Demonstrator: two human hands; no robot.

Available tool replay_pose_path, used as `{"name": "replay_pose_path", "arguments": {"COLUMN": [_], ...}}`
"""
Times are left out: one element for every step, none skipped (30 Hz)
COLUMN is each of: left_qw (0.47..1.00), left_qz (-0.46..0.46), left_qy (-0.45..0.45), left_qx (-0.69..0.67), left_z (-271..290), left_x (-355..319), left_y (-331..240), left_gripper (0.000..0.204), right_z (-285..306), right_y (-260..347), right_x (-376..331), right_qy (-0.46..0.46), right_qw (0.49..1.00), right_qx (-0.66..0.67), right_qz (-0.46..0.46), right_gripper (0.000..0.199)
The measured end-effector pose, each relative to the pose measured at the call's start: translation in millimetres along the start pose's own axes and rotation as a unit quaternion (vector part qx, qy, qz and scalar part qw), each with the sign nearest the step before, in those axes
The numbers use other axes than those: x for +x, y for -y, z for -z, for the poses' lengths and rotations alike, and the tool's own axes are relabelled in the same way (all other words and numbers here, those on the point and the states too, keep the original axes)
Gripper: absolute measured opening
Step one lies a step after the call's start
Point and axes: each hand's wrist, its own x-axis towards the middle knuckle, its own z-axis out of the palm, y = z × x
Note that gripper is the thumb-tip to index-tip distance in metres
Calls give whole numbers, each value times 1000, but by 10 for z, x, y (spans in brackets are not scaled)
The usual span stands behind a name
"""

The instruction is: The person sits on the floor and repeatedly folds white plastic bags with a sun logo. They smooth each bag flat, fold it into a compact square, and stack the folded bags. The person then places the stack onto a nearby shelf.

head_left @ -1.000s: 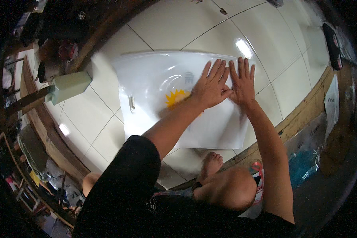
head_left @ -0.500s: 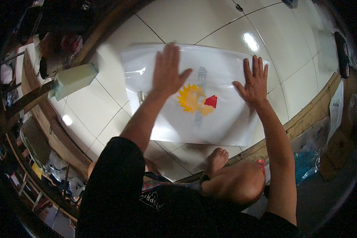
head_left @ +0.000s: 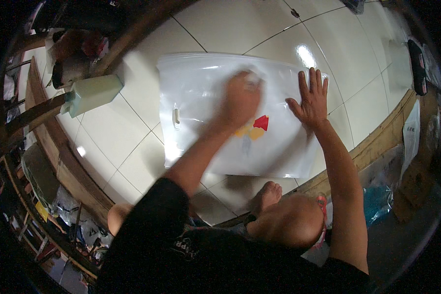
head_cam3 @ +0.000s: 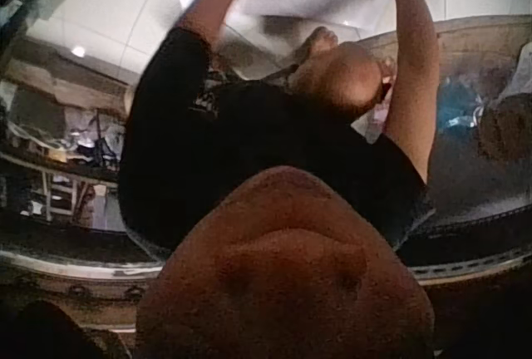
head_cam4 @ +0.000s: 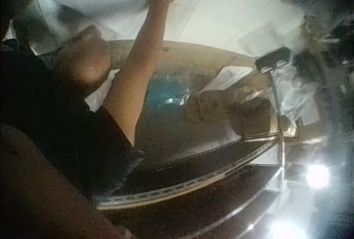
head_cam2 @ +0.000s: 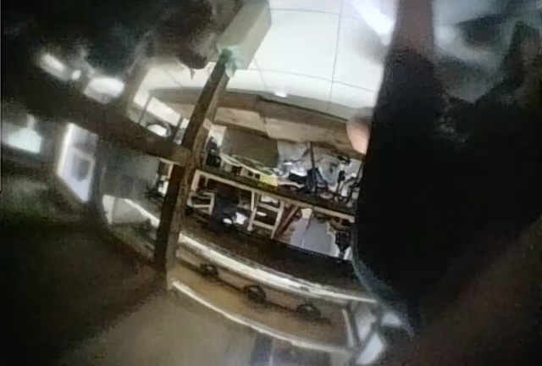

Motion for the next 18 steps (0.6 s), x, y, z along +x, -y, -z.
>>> {"name": "replay_pose_path", "arguments": {"left_qw": [988,988,996,997,997,994,995,991,981,966,969,965,968,970,968,966,964,965], "left_qz": [120,-91,-57,-29,6,39,69,83,159,202,185,212,207,204,212,219,227,220], "left_qy": [59,78,52,42,34,30,9,-26,2,11,-59,-30,-21,-10,4,18,28,24], "left_qx": [-82,98,31,51,74,98,76,103,114,162,155,151,143,133,136,138,136,140], "left_z": [-164,-329,-426,-481,-451,-376,-228,-139,73,245,331,517,618,686,705,719,713,698], "left_x": [2,-122,-178,-165,-148,-148,-121,-128,-96,-104,-167,-188,-217,-254,-257,-237,-200,-185], "left_y": [-485,-651,-756,-721,-639,-523,-371,-142,12,185,444,594,683,689,670,648,616,624], "left_gripper": [33,32,31,32,33,34,37,40,43,46,42,47,50,54,56,59,61,61], "right_z": [-22,-28,-25,-17,-47,-66,-46,-14,-2,30,54,60,50,46,40,28,32,37], "right_y": [-8,-11,-40,-68,-62,-33,-26,-4,28,22,19,12,4,-2,4,24,16,10], "right_x": [1,19,8,-6,-38,-58,-39,-13,6,2,-2,-4,-2,-22,-43,-68,-58,-60], "right_qy": [-3,-6,-12,-17,-20,-12,-6,-2,10,15,19,22,17,14,12,9,3,-2], "right_qw": [1000,1000,1000,1000,1000,1000,1000,1000,999,999,999,999,999,999,998,999,999,999], "right_qx": [-1,-2,-4,-6,-2,-6,-13,-19,-31,-29,-28,-25,-33,-42,-52,-44,-40,-36], "right_qz": [0,3,2,1,2,0,-3,-3,-5,-8,-11,-15,-14,-14,-14,-15,-13,-11], "right_gripper": [90,89,89,89,88,88,88,89,88,88,88,88,88,88,88,87,87,86]}}
